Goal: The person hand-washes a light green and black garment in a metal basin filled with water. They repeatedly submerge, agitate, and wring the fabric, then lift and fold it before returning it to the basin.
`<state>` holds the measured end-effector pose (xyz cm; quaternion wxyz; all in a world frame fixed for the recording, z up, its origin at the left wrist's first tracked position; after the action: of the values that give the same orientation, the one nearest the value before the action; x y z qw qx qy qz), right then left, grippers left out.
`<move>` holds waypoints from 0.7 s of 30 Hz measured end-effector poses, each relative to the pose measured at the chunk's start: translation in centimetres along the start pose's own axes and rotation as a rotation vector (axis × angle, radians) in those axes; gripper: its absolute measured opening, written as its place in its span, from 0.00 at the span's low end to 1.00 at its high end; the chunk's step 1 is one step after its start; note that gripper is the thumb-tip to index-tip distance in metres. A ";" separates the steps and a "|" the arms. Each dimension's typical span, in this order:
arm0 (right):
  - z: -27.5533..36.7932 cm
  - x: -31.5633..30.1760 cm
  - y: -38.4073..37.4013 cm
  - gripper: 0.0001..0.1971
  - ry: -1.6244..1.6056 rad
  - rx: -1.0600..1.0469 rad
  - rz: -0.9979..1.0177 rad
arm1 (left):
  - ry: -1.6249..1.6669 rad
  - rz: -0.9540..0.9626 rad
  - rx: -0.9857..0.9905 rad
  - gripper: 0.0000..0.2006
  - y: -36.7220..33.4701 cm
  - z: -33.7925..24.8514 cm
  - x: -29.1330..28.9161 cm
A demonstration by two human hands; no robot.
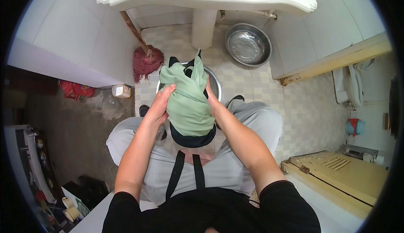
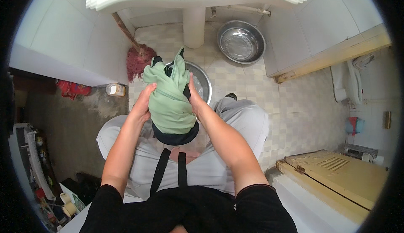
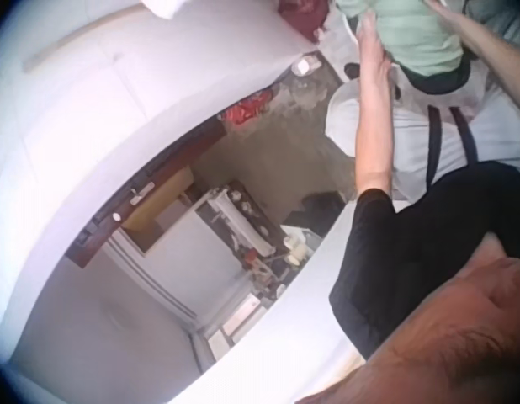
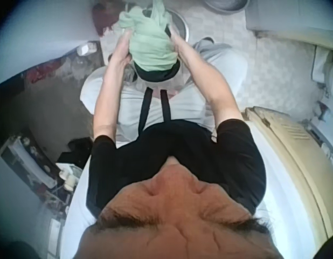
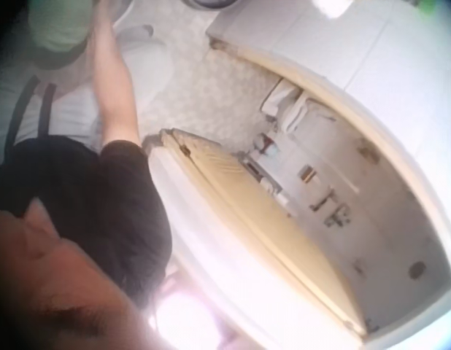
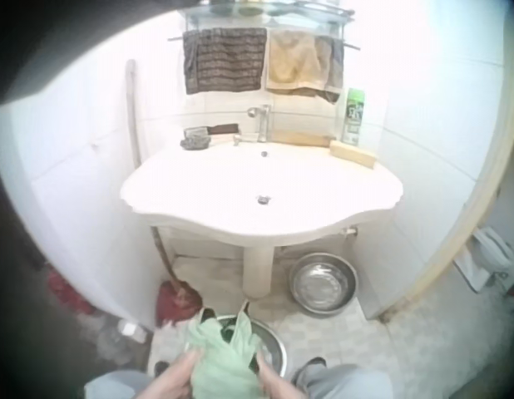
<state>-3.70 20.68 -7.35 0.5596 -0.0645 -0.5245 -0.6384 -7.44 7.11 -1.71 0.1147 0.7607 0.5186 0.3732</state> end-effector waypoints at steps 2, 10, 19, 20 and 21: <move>1.2 1.5 1.4 0.51 -0.062 0.072 -0.023 | -0.032 0.031 -0.005 0.23 -0.3 0.1 0.3; 4.8 4.6 2.6 0.32 -0.162 -0.040 0.156 | -0.094 0.066 0.006 0.25 0.9 -1.2 2.3; 5.0 3.0 1.9 0.16 0.004 -0.206 -0.063 | -0.192 0.098 0.012 0.25 1.1 -0.5 2.4; 5.2 2.9 2.0 0.15 0.026 -0.221 -0.078 | -0.199 0.090 0.012 0.25 1.1 -0.5 2.5; 5.4 2.8 2.0 0.14 0.049 -0.235 -0.093 | -0.197 0.095 0.000 0.25 1.2 -0.4 2.6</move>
<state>-5.90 23.17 -1.92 0.5308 -0.0894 -0.4346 -0.7220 -6.41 8.82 0.40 0.1473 0.8174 0.4682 0.3016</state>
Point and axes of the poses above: each hand's wrist, its own y-axis away from the middle knuckle, its own x-axis out of the palm, z = x × y, the point moved 8 cm from there along -y, towards the middle knuckle, and after that the axes turned 4 degrees about -z, right-handed, at the moved point
